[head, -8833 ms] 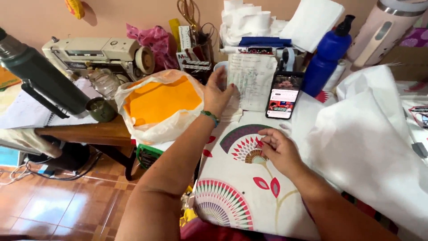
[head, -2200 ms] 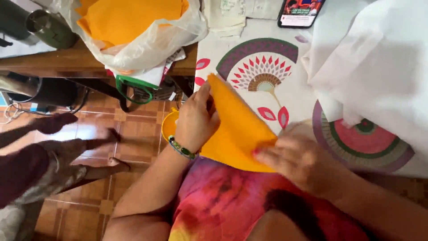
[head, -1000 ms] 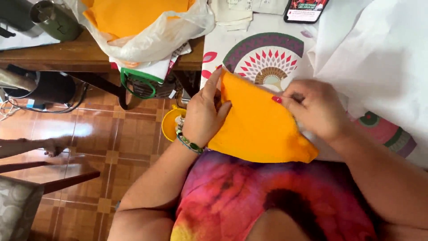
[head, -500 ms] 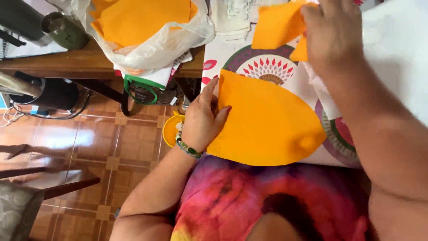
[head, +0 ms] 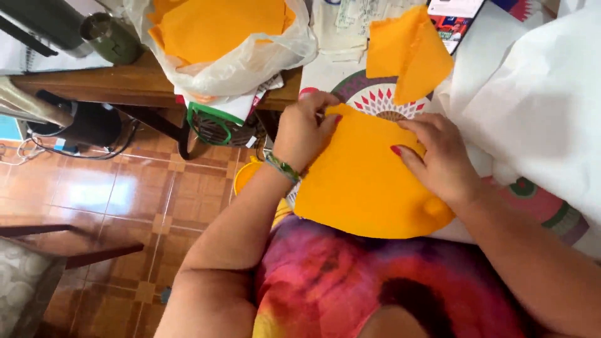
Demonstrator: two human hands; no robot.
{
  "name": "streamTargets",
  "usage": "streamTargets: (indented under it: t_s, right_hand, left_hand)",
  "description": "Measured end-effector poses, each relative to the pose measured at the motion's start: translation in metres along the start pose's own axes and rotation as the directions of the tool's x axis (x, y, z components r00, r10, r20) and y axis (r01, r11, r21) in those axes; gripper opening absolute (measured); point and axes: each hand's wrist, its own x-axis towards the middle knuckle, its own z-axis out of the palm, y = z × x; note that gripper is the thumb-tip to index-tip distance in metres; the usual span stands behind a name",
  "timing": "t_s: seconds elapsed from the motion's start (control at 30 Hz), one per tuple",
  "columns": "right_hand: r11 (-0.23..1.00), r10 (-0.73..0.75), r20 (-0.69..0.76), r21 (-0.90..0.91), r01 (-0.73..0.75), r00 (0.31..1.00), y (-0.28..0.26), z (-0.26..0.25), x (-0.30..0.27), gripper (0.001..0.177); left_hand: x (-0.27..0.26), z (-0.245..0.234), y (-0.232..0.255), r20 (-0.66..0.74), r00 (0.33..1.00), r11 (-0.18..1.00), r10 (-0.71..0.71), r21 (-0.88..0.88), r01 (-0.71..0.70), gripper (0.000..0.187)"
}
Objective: The person is organizing and aligning orange fabric pieces on a workspace, referring to a paper pattern and occasionally moving other items like a small box.
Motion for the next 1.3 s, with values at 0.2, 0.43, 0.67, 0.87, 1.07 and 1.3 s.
streamTargets:
  t_s: [0.2, 0.43, 0.67, 0.87, 1.07, 1.3]
  right_hand:
    - [0.978, -0.094, 0.055, 0.194, 0.082, 0.994, -0.035, -0.024, 0.043, 0.068]
    - [0.901, -0.063, 0.061, 0.433, 0.03, 0.996, -0.031, -0.006, 0.06, 0.015]
    - [0.892, -0.094, -0.055, 0.438, 0.109, 0.994, -0.024, 0.0, 0.049, 0.018]
    - [0.888, -0.299, -0.236, 0.287, 0.36, 0.925, -0.039, -0.002, 0.052, 0.015]
    - [0.871, -0.321, -0.308, 0.275, 0.407, 0.896, -0.042, -0.004, 0.052, 0.014]
    - [0.862, -0.358, -0.314, 0.252, 0.44, 0.88, -0.041, -0.007, 0.059, 0.007]
  left_hand:
    - [-0.031, -0.018, 0.034, 0.067, 0.979, 0.98, 0.191, 0.047, -0.194, 0.06]
    - [-0.047, -0.03, 0.052, 0.139, 0.955, 0.965, 0.261, -0.016, -0.261, 0.07]
    - [-0.068, 0.001, 0.009, -0.007, 0.992, 0.992, 0.123, 0.01, -0.123, 0.025]
    - [-0.068, -0.01, 0.017, 0.032, 0.987, 0.982, 0.158, -0.114, -0.153, 0.023]
    - [-0.041, -0.024, 0.032, 0.145, 0.969, 0.846, 0.199, -0.524, -0.095, 0.026]
    - [-0.022, -0.009, 0.032, 0.281, 0.944, 0.7, 0.175, -0.709, 0.082, 0.027]
